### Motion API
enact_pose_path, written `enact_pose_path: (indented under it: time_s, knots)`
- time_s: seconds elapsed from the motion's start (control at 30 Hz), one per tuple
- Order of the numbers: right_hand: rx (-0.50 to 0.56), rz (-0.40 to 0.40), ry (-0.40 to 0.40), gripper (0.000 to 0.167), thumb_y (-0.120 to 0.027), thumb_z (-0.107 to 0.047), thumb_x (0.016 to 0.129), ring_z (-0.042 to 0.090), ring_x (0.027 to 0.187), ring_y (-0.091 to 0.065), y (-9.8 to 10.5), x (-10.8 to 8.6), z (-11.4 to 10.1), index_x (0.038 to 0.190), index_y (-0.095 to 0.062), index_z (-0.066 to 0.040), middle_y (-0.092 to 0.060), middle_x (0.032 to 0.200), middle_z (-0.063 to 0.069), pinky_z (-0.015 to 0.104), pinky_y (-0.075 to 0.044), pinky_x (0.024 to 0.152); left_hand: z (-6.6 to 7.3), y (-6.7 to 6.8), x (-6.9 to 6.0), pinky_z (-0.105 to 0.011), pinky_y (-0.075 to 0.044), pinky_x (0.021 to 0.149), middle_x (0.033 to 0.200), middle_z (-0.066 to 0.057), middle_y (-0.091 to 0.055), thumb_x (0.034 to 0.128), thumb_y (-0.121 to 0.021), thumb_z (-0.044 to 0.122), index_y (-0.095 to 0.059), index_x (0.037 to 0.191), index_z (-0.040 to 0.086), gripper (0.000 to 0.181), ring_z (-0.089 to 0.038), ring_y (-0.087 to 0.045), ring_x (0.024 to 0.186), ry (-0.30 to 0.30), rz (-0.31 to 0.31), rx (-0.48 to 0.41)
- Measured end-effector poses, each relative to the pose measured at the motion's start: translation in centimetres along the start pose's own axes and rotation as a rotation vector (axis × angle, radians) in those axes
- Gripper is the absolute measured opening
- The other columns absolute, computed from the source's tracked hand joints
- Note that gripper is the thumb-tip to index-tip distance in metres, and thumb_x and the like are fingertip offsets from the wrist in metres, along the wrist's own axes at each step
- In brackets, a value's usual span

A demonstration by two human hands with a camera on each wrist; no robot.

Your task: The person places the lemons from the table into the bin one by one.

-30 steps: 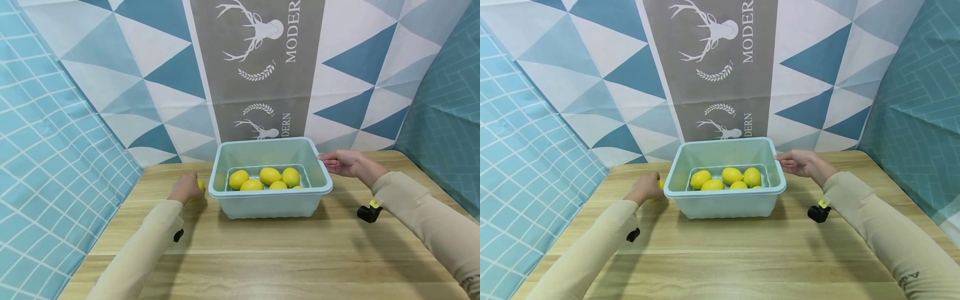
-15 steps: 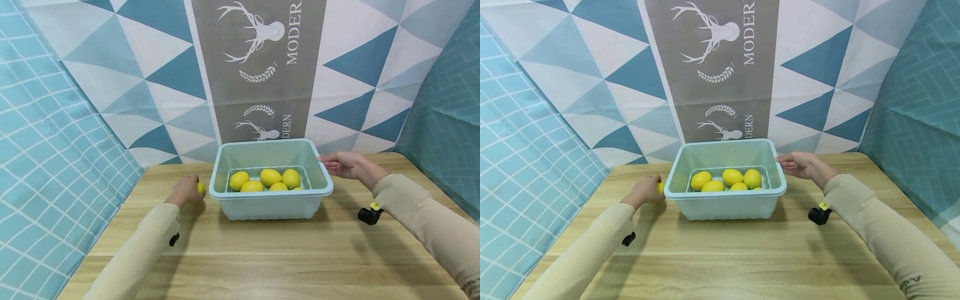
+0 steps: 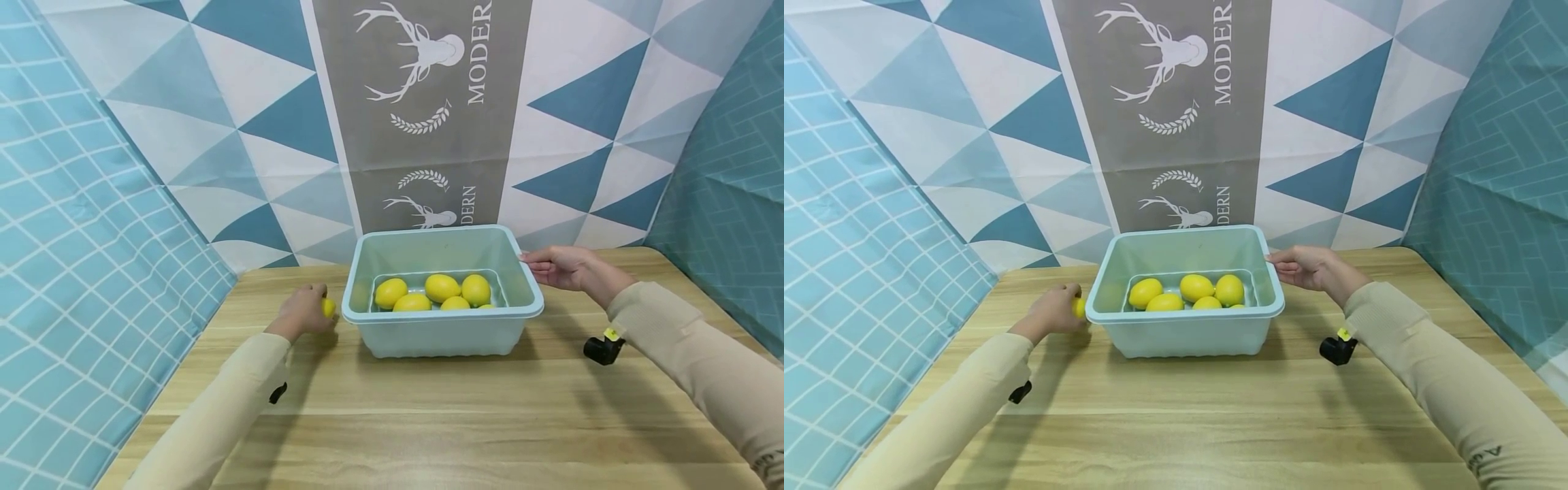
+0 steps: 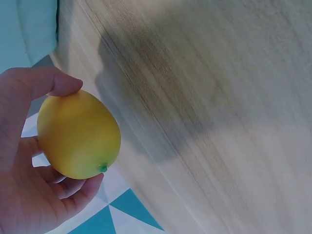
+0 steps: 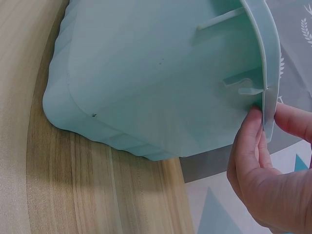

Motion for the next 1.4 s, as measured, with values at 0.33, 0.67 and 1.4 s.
enact_pose_path:
  time_s: [0.33,0.67,1.4]
  knots:
    - [0.014,0.001,-0.002,0.020,-0.058,-0.007,0.093,0.005,0.075,-0.067,0.0,0.0,0.1,0.078,-0.069,-0.012,-0.069,0.079,-0.003,0.019,-0.057,0.078,0.4,0.8,-0.8,-0.035,-0.047,0.061,0.101,-0.016,-0.058,0.0719,-0.074,0.031,-0.054,0.116,0.007,0.054,-0.026,-0.054,0.080,-0.034,0.027,0.007]
    - [0.020,-0.002,-0.002,0.020,-0.058,-0.006,0.093,0.005,0.075,-0.067,0.1,0.2,0.2,0.078,-0.069,-0.012,-0.070,0.079,-0.003,0.019,-0.057,0.076,0.4,1.7,-1.8,-0.035,-0.045,0.059,0.096,-0.015,-0.057,0.0724,-0.074,0.030,-0.056,0.113,0.009,0.050,-0.025,-0.052,0.075,-0.078,0.055,0.044]
    - [0.014,0.009,0.008,0.014,-0.060,-0.007,0.092,0.005,0.077,-0.067,0.0,-0.3,-0.1,0.081,-0.068,-0.013,-0.069,0.081,-0.003,0.018,-0.057,0.080,1.3,3.9,-3.2,-0.033,-0.043,0.056,0.095,-0.013,-0.055,0.0707,-0.075,0.028,-0.057,0.111,0.010,0.048,-0.024,-0.051,0.076,-0.142,0.086,0.061]
Point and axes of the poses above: each hand's wrist, its own x-axis towards the middle knuckle, its own y-axis out of the back of the hand, z = x × y, the point moved 6 cm from there along x, towards the middle knuckle
